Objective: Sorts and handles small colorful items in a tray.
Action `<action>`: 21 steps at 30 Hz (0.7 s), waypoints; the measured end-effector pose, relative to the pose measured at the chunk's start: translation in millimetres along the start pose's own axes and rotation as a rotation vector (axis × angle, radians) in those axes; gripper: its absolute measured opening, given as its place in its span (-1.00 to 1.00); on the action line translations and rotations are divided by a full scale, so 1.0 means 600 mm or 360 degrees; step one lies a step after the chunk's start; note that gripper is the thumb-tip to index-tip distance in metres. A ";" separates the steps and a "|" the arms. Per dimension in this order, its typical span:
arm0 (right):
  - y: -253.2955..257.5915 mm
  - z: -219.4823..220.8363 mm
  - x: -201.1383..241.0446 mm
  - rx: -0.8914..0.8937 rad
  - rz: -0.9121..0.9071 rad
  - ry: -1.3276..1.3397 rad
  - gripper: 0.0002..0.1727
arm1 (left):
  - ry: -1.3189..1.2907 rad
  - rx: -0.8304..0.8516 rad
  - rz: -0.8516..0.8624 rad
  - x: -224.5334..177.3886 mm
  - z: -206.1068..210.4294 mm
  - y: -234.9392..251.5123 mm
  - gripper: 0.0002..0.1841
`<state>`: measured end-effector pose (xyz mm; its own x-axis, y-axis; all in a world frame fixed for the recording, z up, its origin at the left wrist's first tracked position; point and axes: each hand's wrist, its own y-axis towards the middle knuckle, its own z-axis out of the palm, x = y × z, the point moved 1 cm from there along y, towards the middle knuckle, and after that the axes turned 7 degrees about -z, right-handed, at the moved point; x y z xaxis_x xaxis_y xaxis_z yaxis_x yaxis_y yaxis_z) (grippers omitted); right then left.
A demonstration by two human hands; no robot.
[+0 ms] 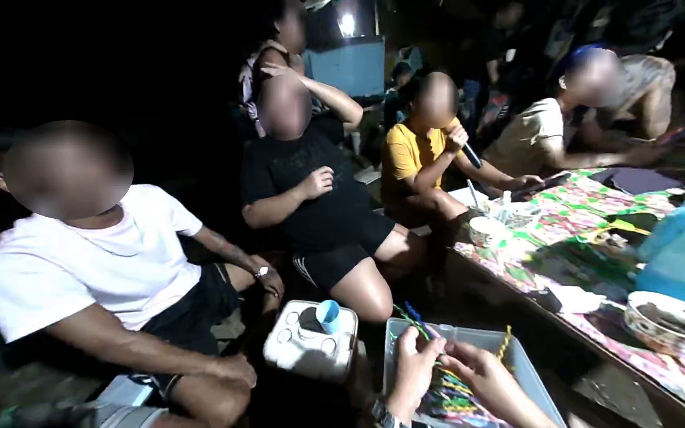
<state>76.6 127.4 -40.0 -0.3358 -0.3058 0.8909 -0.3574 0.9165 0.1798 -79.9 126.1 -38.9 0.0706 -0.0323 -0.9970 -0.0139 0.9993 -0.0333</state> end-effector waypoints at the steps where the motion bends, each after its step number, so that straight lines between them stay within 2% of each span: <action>1: 0.001 -0.001 0.001 0.0073 -0.0001 -0.0031 -0.70 | 0.0016 0.0000 0.0021 -0.002 -0.005 0.001 -0.85; 4: 0.014 0.009 0.001 0.0128 -0.0013 -0.0063 -0.70 | 0.0069 0.0008 0.0059 -0.008 -0.022 0.002 -0.83; 8: 0.037 0.028 0.003 0.0077 0.0043 0.0111 -0.80 | 0.0084 -0.0070 0.0035 -0.013 -0.045 0.002 -0.65; 14: 0.068 0.060 -0.001 0.0100 -0.0025 0.0365 -0.82 | -0.0037 -0.0008 -0.0005 -0.011 -0.078 0.006 -0.78; 19: 0.077 0.069 0.008 0.0321 -0.0203 0.0003 -0.72 | 0.0032 -0.0150 0.0115 -0.009 -0.102 0.005 -0.82; 21: 0.076 0.068 0.011 0.0316 -0.0147 -0.0073 -0.75 | 0.0131 -0.0126 0.0089 -0.008 -0.106 0.005 -0.79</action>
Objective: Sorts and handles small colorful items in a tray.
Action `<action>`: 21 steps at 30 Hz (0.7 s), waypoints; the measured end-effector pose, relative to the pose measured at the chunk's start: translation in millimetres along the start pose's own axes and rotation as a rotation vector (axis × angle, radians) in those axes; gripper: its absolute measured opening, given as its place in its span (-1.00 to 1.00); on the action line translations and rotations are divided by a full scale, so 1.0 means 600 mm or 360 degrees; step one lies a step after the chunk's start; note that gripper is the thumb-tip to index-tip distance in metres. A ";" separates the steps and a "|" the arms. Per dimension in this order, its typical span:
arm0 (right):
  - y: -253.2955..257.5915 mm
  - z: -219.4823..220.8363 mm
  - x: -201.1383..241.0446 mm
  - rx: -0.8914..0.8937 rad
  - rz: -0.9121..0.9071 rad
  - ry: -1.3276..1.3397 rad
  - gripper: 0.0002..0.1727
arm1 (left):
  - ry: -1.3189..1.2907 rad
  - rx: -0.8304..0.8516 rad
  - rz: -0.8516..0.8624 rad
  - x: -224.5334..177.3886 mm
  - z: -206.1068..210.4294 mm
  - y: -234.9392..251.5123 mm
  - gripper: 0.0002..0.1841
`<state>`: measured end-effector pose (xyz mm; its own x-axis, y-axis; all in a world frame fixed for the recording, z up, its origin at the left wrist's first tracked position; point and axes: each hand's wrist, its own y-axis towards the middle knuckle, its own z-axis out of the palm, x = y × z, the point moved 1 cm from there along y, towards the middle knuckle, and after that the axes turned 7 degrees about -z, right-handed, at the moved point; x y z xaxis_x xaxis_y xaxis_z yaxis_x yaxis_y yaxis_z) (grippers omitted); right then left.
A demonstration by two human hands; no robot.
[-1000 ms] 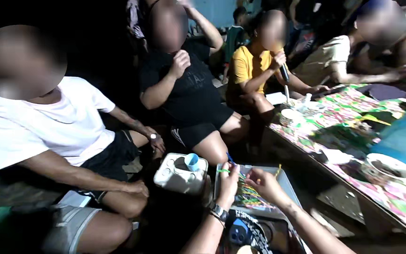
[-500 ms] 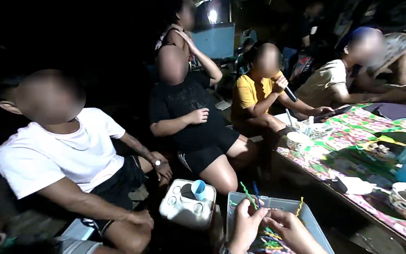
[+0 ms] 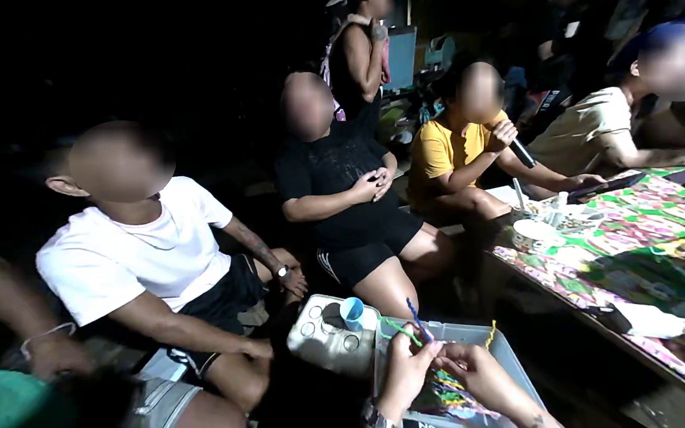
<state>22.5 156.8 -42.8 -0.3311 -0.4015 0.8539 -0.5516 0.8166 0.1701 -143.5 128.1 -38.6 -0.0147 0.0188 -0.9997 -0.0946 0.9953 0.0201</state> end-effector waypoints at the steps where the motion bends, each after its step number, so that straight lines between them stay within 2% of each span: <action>1: -0.002 -0.001 0.001 -0.0029 0.0056 0.0016 -0.77 | 0.0032 0.0025 -0.0022 -0.002 0.001 -0.002 -0.79; 5: -0.022 -0.012 0.012 -0.0098 0.0259 0.0169 -0.83 | 0.0097 0.0151 -0.0145 -0.009 0.020 -0.020 -0.74; 8: -0.040 -0.021 0.011 -0.0147 0.0274 0.0289 -0.79 | 0.0007 0.0181 -0.0134 -0.016 0.043 -0.027 -0.77; 14: -0.096 -0.060 0.021 0.0011 0.0299 0.0001 -0.71 | 0.0018 0.0222 -0.0011 -0.019 0.084 -0.039 -0.80; 17: -0.106 -0.065 0.009 -0.0127 0.0341 0.0035 -0.78 | 0.0062 0.0333 -0.0054 -0.015 0.097 -0.044 -0.77; 21: -0.102 -0.062 0.000 -0.0275 0.0295 0.0221 -0.83 | -0.0021 0.0376 -0.0039 -0.017 0.101 -0.047 -0.85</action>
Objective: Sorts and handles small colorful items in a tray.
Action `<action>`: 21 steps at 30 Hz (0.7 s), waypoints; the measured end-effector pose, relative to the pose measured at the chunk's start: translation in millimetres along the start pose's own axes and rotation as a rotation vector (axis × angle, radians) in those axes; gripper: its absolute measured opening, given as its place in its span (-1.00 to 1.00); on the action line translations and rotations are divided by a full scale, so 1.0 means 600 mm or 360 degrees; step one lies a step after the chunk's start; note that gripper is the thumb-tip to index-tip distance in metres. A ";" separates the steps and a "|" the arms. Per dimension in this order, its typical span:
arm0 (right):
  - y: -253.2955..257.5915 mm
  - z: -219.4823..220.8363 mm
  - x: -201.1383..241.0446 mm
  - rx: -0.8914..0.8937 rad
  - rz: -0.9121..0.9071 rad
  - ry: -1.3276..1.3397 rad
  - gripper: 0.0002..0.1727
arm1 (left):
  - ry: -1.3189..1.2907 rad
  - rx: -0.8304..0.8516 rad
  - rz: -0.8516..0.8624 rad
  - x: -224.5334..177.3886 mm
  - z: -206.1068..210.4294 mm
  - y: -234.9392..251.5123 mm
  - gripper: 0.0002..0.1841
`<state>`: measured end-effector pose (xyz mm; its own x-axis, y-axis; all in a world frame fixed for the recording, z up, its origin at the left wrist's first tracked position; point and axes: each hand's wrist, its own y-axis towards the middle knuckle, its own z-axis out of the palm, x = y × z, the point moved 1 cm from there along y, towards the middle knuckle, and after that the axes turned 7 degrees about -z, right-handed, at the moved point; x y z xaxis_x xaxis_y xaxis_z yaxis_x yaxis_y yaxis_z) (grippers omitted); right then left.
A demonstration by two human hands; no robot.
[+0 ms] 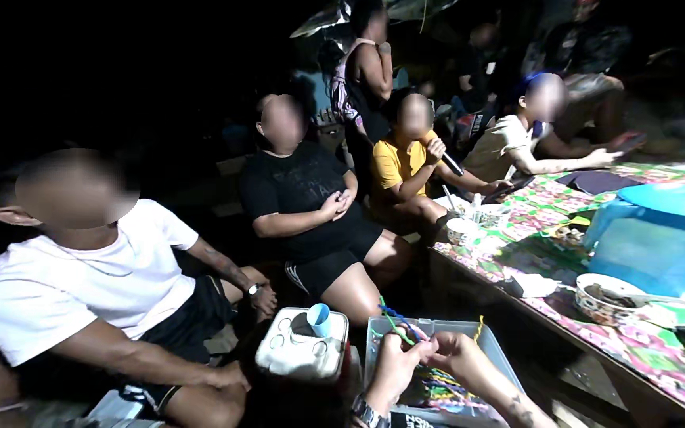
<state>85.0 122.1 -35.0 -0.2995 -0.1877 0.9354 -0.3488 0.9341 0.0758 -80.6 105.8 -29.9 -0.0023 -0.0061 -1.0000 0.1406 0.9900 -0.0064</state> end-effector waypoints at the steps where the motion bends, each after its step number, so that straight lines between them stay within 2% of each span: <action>1: 0.003 0.002 0.002 -0.0004 -0.0016 0.0041 -0.81 | -0.0038 -0.0006 0.0014 -0.002 -0.002 0.000 -0.85; 3: 0.008 0.006 0.009 0.0052 -0.0057 0.0032 -0.77 | -0.0092 -0.0062 0.0065 -0.003 -0.008 -0.001 -0.85; 7: 0.016 0.017 0.029 0.0356 -0.0111 -0.0167 -0.65 | -0.0100 -0.0270 0.0198 -0.002 -0.034 -0.005 -0.85; 13: 0.041 0.056 0.037 0.0338 -0.0110 -0.0045 -0.71 | -0.0045 -0.0305 0.0128 -0.007 -0.056 -0.017 -0.60; 18: 0.056 0.075 0.045 0.0341 -0.0066 0.0027 -0.71 | 0.0042 -0.0239 0.0094 -0.012 -0.071 -0.021 -0.80; 21: 0.064 0.072 0.038 0.0332 -0.0011 0.0031 -0.71 | 0.0030 -0.0143 0.0124 -0.004 -0.078 -0.015 -0.82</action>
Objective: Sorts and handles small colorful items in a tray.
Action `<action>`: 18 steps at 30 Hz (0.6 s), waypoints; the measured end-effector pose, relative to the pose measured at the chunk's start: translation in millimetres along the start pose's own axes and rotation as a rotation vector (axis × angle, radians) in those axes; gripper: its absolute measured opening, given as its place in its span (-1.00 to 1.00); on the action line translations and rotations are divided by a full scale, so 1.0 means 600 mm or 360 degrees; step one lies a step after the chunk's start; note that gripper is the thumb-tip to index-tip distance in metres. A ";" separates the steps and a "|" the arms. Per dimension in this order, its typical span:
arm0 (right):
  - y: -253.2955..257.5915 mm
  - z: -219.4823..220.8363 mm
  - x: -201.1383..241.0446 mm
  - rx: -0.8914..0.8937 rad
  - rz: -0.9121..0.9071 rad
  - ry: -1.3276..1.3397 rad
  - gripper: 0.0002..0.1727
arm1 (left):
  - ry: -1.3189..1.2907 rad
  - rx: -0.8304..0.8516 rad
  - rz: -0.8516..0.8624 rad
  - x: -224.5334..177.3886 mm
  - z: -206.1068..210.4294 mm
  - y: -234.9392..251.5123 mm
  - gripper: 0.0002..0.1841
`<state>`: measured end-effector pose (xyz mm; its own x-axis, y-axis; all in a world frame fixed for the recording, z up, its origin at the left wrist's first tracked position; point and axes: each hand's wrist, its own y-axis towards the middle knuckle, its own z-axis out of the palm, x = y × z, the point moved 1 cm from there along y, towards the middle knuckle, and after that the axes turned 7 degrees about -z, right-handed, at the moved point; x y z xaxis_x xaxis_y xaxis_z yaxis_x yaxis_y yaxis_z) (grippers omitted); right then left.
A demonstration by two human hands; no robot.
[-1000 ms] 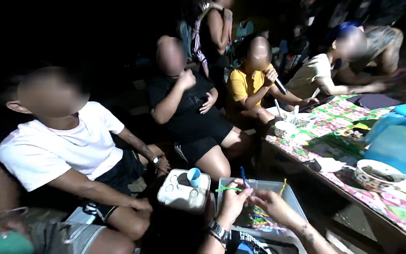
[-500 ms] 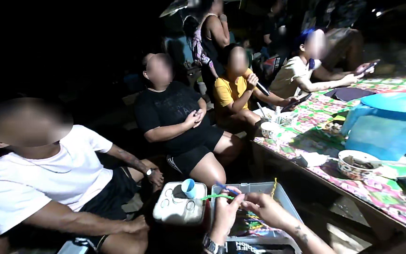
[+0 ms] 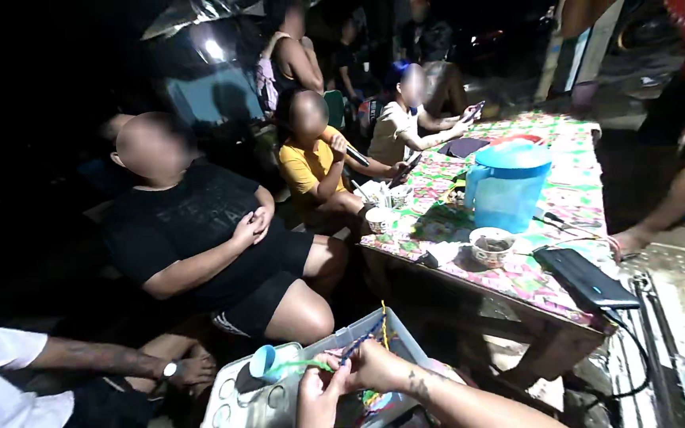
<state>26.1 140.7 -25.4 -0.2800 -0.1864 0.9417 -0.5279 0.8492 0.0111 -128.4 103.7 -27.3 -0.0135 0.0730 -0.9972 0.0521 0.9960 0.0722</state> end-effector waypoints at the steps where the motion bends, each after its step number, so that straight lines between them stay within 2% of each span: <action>1: 0.003 -0.003 -0.004 -0.0008 -0.0033 0.0021 -0.73 | -0.0020 0.0006 0.0016 0.002 -0.001 0.003 -0.82; 5: 0.009 -0.013 -0.013 0.0090 -0.0181 0.0094 -0.73 | -0.0057 -0.0058 0.0112 0.007 -0.009 0.016 -0.80; 9: 0.012 -0.018 -0.006 0.0202 -0.0143 0.0117 -0.63 | -0.0149 -0.0178 0.0112 0.002 -0.012 0.021 -0.80; 15: 0.010 -0.015 -0.010 -0.0079 -0.0059 0.0187 -0.76 | -0.0050 -0.0245 0.0063 0.010 -0.014 0.031 -0.85; 18: 0.002 -0.016 -0.019 -0.0279 -0.0045 0.0166 -0.82 | 0.0102 -0.0224 0.0078 0.013 -0.004 0.034 -0.77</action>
<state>36.6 148.5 -32.9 -0.1777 -0.1671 0.9698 -0.3840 0.9191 0.0880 -130.1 124.4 -33.4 -0.0786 0.1200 -0.9897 -0.0859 0.9882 0.1267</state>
